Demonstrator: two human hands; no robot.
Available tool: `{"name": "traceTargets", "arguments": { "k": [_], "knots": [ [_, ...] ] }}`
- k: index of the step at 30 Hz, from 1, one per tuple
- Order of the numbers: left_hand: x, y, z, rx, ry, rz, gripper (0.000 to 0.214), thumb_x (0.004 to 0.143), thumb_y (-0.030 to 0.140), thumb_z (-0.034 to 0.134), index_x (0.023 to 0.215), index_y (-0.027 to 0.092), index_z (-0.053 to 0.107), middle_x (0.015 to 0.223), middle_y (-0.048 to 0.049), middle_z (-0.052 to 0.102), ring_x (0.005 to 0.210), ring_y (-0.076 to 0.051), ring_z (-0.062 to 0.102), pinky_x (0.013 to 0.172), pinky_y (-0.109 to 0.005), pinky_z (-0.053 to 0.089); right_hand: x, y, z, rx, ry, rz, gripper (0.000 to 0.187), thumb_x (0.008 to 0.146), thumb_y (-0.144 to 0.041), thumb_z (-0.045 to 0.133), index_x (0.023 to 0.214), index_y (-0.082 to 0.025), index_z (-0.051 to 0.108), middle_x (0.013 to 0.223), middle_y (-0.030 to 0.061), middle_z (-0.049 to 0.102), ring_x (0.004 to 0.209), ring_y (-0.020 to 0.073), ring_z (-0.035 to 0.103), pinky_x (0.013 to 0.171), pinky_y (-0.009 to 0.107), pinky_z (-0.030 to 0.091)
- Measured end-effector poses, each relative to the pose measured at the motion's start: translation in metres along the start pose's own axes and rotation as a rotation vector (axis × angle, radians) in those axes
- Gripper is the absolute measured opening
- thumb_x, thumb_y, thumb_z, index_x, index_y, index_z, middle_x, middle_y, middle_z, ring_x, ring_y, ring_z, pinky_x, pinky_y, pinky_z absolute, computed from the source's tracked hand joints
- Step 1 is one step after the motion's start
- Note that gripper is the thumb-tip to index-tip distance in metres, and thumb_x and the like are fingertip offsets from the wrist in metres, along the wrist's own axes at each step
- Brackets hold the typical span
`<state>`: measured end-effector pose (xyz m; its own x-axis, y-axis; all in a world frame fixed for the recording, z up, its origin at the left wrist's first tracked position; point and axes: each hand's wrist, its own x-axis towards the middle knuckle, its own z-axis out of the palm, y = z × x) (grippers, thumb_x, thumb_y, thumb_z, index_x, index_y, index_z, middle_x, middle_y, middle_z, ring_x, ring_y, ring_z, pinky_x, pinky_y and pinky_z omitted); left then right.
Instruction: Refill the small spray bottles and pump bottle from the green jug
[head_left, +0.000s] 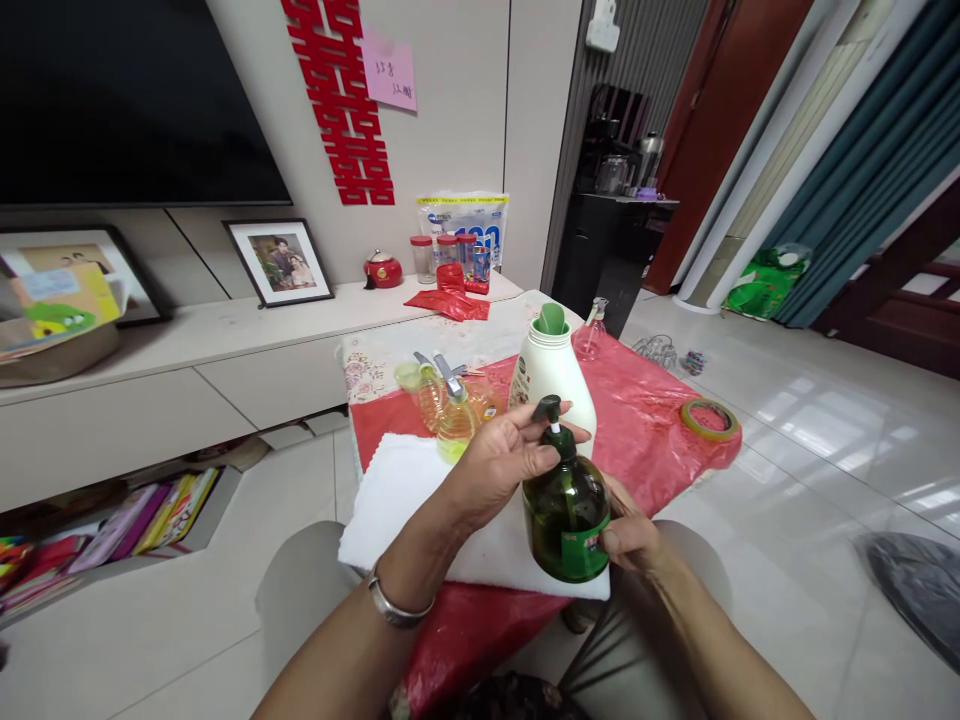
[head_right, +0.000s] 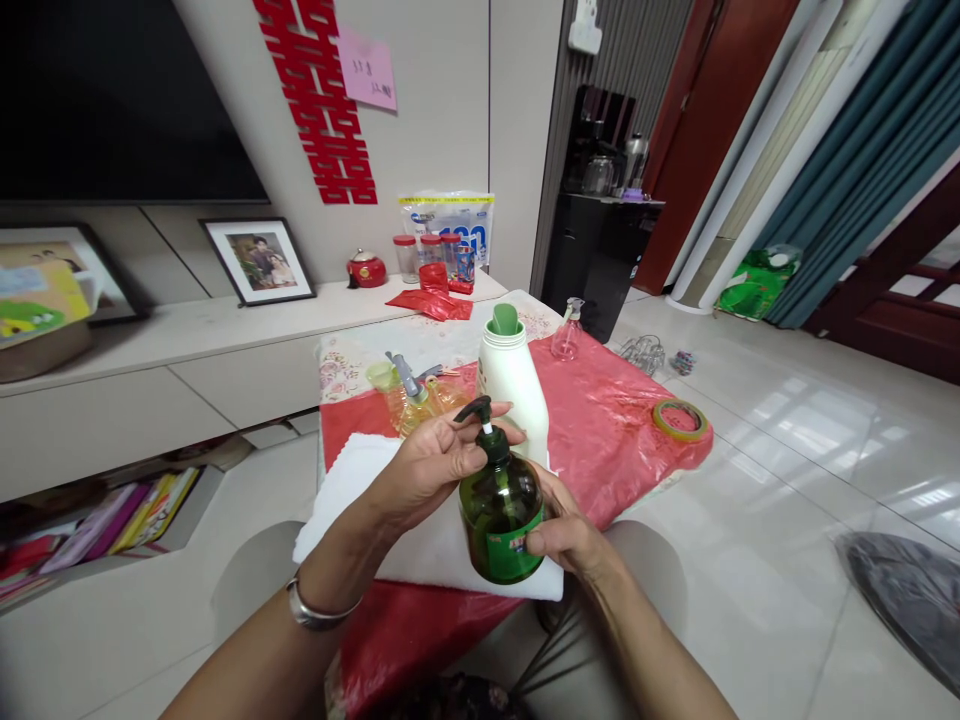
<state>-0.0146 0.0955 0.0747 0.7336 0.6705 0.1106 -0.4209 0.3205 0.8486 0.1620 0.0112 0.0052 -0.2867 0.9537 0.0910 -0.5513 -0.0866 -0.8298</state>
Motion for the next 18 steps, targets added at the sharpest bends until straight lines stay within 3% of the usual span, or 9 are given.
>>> {"name": "traceTargets", "arguments": {
  "k": [4,9,14,18],
  "knots": [
    [0.005,0.001,0.009,0.015,0.163,0.095,0.062,0.054,0.026,0.102,0.106,0.017,0.067,0.092,-0.0039,0.074,0.092,-0.019,0.070,0.086,-0.030,0.051,0.000,0.004,0.001,-0.011,0.036,-0.011,0.083,0.057,-0.032,0.092,0.135,-0.023,0.066,0.125,0.0091,0.073,0.121,0.0301,0.067,0.108,0.045,0.050],
    [0.008,0.007,0.019,0.055,0.335,0.143,0.057,0.050,0.023,0.102,0.096,0.018,0.069,0.086,0.0014,0.070,0.079,-0.013,0.064,0.074,-0.026,0.050,-0.001,0.010,0.002,-0.019,0.068,0.039,0.087,0.056,-0.026,0.089,0.139,-0.023,0.063,0.128,0.0081,0.072,0.122,0.0309,0.065,0.106,0.044,0.051],
    [0.009,0.015,0.011,0.008,0.422,0.278,0.055,0.056,0.030,0.101,0.103,0.018,0.075,0.095,-0.0004,0.073,0.088,-0.015,0.069,0.088,-0.030,0.053,-0.014,0.011,-0.009,-0.027,0.084,0.058,0.086,0.054,-0.028,0.089,0.137,-0.022,0.065,0.126,0.0098,0.073,0.123,0.0323,0.065,0.106,0.045,0.051],
    [0.005,0.030,-0.001,-0.030,0.474,0.390,0.050,0.064,0.036,0.098,0.105,0.019,0.076,0.096,-0.0010,0.072,0.094,-0.020,0.075,0.099,-0.038,0.057,-0.044,0.015,-0.033,-0.039,0.197,0.109,0.081,0.053,-0.030,0.091,0.131,-0.030,0.071,0.130,0.0055,0.073,0.120,0.0302,0.068,0.098,0.039,0.054]
  ]
}}
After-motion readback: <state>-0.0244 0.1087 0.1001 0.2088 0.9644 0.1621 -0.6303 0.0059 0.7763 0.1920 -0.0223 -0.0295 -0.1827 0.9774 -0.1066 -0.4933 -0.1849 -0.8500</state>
